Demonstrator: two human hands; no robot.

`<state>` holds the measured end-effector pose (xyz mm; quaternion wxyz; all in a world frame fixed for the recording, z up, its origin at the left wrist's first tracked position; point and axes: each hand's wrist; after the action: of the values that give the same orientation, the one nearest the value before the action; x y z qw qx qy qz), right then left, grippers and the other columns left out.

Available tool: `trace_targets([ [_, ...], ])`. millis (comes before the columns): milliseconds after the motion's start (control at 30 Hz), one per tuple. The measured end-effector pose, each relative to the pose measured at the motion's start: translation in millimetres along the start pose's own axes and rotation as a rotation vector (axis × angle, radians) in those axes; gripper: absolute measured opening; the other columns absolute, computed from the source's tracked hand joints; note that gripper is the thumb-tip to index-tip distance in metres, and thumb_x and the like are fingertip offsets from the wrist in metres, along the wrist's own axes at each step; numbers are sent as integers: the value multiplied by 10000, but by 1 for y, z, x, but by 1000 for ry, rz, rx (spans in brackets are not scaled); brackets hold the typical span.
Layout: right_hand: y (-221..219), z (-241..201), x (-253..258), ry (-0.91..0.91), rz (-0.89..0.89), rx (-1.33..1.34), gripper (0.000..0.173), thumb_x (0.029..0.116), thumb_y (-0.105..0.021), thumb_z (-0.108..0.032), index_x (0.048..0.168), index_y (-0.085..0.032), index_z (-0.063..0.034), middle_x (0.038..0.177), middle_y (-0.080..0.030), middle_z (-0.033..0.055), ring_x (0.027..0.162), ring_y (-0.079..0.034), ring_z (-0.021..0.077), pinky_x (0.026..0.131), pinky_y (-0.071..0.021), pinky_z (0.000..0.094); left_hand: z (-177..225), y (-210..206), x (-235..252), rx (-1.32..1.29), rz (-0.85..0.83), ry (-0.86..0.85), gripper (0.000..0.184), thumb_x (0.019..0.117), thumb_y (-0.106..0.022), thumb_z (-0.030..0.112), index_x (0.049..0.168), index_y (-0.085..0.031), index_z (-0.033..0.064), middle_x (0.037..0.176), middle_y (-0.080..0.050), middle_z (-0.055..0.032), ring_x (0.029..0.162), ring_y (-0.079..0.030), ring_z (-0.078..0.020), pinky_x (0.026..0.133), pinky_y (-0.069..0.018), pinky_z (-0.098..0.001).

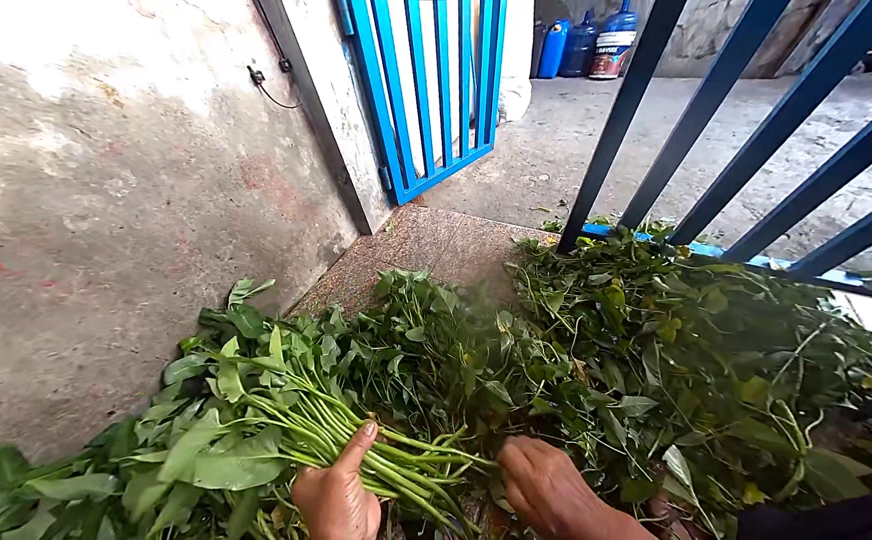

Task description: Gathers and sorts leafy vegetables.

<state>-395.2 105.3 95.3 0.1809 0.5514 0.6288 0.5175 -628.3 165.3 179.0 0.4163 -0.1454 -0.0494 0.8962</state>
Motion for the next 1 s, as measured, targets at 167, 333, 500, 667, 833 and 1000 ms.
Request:
trace_targets([
  [167,13,17,-49,-555,-517,143,349,1014,-450,-238,1066,-662,34,946,-706,257,914,-714,453,754,-548,638,13,8,15,-72,102,-73,322,831,-711,-142,1113,-569,-77,794,-702,-147,670,-717,-224,637,-641,-375],
  [333,-6,-31,-27,-269,-43,251,228,968,-673,-281,1075,-744,-92,1021,-693,137,984,-686,296,822,-601,452,13,0,6,-74,158,-109,311,827,-718,-148,1094,-576,-75,779,-703,-125,654,-714,-201,626,-641,-349],
  [500,-37,-75,38,-236,177,180,418,960,-644,-498,892,-705,-90,811,-656,81,753,-688,235,608,-594,394,6,-7,0,-81,151,-132,338,823,-707,-164,1118,-563,-88,796,-709,-142,681,-729,-216,654,-651,-364],
  [667,-36,-75,68,-662,-211,851,355,1017,-569,-387,1028,-744,-79,915,-701,49,824,-670,159,773,-559,392,9,-7,3,-103,144,-146,284,831,-696,-172,1078,-578,-98,780,-712,-152,672,-732,-221,651,-652,-359],
  [833,-53,-66,79,-860,-112,1202,234,922,-581,-177,699,-629,-126,613,-544,-47,571,-527,67,548,-428,287,10,-7,1,-101,110,-179,299,823,-681,-196,1074,-567,-80,780,-722,-133,686,-740,-212,664,-657,-358],
  [1000,-75,-19,64,-822,-650,544,378,967,-498,-336,812,-666,-35,814,-649,153,818,-654,311,729,-504,554,18,6,15,-91,183,-294,301,866,-657,-167,1127,-545,-69,813,-704,-105,736,-732,-183,712,-652,-344],
])
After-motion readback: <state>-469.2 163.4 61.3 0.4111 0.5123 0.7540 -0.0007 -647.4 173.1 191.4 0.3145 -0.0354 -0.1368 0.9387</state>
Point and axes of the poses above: each hand's wrist, its own x-axis towards the middle knuckle, its own y-axis out of the back of the hand, z = x × y
